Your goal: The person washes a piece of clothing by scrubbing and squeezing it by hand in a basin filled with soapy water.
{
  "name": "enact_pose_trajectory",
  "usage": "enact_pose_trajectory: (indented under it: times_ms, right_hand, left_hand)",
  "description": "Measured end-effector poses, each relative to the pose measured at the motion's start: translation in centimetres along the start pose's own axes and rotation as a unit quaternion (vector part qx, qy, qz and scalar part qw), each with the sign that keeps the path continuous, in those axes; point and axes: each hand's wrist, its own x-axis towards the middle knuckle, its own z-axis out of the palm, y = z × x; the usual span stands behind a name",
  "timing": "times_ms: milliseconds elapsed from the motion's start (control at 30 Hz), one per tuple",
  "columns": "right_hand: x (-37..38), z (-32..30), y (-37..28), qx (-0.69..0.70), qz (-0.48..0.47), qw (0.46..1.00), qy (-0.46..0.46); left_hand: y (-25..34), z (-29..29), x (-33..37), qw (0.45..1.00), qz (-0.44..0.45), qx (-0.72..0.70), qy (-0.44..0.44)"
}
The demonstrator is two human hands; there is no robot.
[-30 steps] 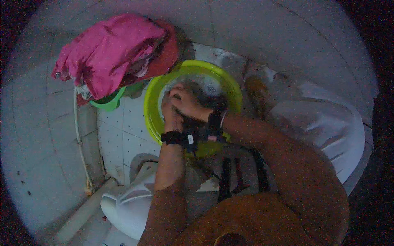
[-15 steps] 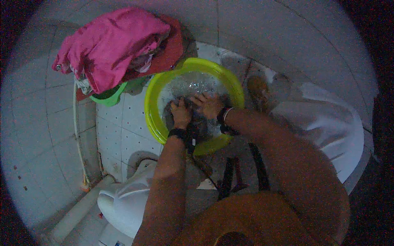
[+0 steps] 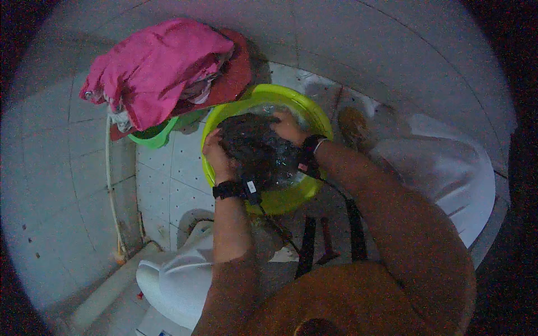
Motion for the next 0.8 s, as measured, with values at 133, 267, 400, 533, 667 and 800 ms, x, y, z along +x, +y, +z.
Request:
enact_pose_trajectory:
  times_ms: [133,267,400,533,667,800]
  right_hand:
    - [-2.1,2.0,-9.8,0.147,-0.2,0.969,-0.016]
    - [-6.5,1.6,-15.2,0.152,-0.307,0.938,-0.058]
    - [-6.4,2.5,-15.4,0.147,-0.19,0.971,0.005]
    - [-4.2,1.8,-16.5,0.209,-0.148,0.965,0.058]
    - [-0.5,0.3,-10.3,0.347,-0.015,0.938,0.016]
    - [0.0,-1.6,-7.9,0.642,0.077,0.747,-0.155]
  left_hand:
    - [2.4,-3.6,-2.5,0.986,-0.086,-0.107,0.094]
    - [2.6,0.2,-4.0,0.98,-0.126,-0.156,0.012]
    - [0.8,1.8,-3.9,0.991,-0.084,-0.088,0.048]
    - [1.3,2.0,-3.7,0.968,-0.179,-0.17,0.048]
    - [1.3,4.2,-3.6,0.967,-0.204,-0.155,0.006]
    - [0.9,3.7,-3.0,0.934,-0.261,-0.24,-0.04]
